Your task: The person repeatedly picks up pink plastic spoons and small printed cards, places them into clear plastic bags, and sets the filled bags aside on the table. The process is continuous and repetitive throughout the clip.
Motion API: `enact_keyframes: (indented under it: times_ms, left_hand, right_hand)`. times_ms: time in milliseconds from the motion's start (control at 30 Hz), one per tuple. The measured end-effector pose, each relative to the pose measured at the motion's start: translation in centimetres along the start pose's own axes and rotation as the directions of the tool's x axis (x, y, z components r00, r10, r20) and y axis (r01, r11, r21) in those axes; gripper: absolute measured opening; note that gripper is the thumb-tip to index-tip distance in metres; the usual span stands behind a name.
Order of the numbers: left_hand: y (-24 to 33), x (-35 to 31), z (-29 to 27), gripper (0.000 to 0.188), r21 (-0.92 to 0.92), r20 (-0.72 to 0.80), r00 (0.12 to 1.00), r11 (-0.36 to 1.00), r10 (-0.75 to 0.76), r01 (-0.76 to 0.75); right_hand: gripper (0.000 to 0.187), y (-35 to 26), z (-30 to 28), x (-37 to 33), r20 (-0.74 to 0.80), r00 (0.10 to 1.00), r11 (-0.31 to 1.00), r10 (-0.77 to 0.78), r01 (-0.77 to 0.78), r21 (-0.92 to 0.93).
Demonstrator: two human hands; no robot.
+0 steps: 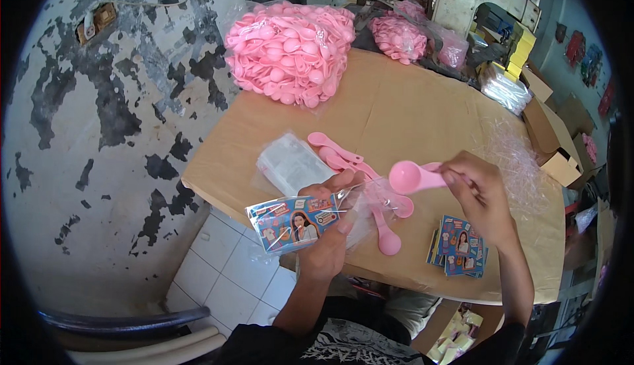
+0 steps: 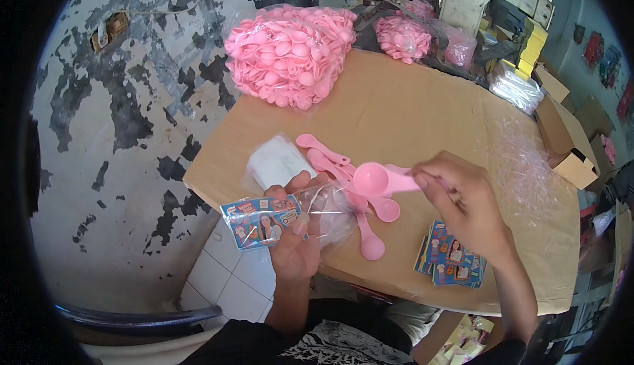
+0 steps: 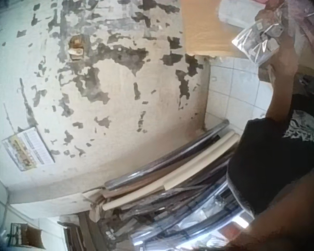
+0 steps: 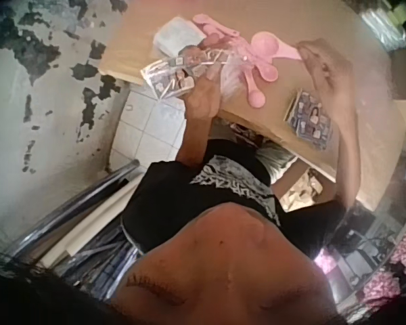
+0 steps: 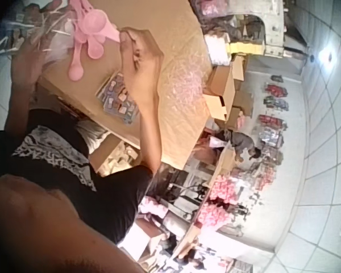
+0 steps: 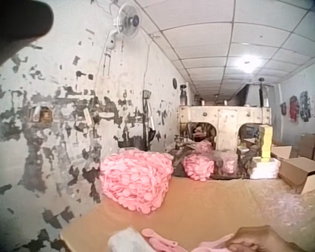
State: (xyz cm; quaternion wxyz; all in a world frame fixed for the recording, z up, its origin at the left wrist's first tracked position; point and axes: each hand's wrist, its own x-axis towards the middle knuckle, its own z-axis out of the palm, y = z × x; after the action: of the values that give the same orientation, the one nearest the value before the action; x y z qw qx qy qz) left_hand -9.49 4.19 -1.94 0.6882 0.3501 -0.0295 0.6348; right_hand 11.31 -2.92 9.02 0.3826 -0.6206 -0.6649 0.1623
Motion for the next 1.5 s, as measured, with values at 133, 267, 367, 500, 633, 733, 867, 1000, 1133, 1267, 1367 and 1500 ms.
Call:
enact_keyframes:
  times_ms: [133,267,367,500,633,733,867,1000,1133,1267,1367,1500]
  left_hand:
    - [-1.2,-0.6,2.0,0.038,-0.037,0.131,0.99,0.998,-0.052,0.057]
    - [-3.7,-2.1,5.0,0.04,-0.264,0.128,0.976,0.942,-0.179,0.207]
    - [-5.1,-3.3,6.7,0.058,-0.39,0.076,0.93,0.847,-0.36,0.36]
    - [-6.6,-3.6,6.3,0.096,-0.519,0.29,0.88,0.71,-0.377,0.476]
    - [-5.4,-3.4,6.7,0.112,-0.096,0.017,0.953,0.948,-0.303,0.303]
    - [-4.9,-2.9,8.5,0.115,0.596,0.04,0.992,0.794,0.117,-0.118]
    - [-5.0,-2.0,9.4,0.091,0.913,0.275,0.959,0.33,-0.064,-0.24]
    - [-5.6,-1.6,6.2,0.054,0.867,0.173,0.881,0.493,-0.44,0.076]
    - [-4.1,-0.8,6.3,0.029,0.609,0.167,0.764,0.674,-0.624,0.418]
    - [-3.3,-0.8,5.4,0.035,0.413,0.351,0.581,0.679,-0.734,0.607]
    - [-3.1,-1.3,5.1,0.035,0.401,0.365,0.524,0.637,-0.77,0.658]
    - [-3.1,-1.3,5.4,0.038,0.489,0.341,0.52,0.62,-0.783,0.613]
  right_hand:
    - [0.01,-1.9,0.2,-1.5,0.062,0.963,0.964,-0.264,0.265,-0.002]
    - [0.011,-3.7,0.4,-2.4,0.119,0.951,0.958,-0.285,0.278,0.071]
    - [0.009,-3.5,0.0,-2.7,0.059,0.967,0.968,-0.247,0.243,0.058]
    - [0.012,-4.9,-5.7,-2.9,-0.161,0.918,0.932,-0.362,0.354,-0.075]
    - [0.01,-2.9,-7.0,-2.5,-0.239,0.896,0.909,-0.374,0.303,-0.286]
    - [0.012,-1.9,-5.0,-1.5,0.012,0.945,0.908,-0.327,0.317,-0.274]
    - [0.015,-2.2,-4.1,-1.8,0.092,0.955,0.928,-0.28,0.294,-0.227]
    - [0.018,-3.1,-4.2,-1.2,0.066,0.994,0.996,-0.086,0.086,0.007]
    - [0.02,-1.3,-5.3,-0.1,-0.288,0.897,0.936,-0.335,0.352,0.007]
    - [0.032,0.6,-5.0,0.2,-0.014,0.946,0.931,-0.325,0.323,0.171]
    - [0.047,1.2,-5.5,0.8,0.101,0.98,0.954,-0.173,0.141,0.266]
    - [0.041,0.7,-4.8,0.0,0.017,0.944,0.938,-0.329,0.324,0.12]
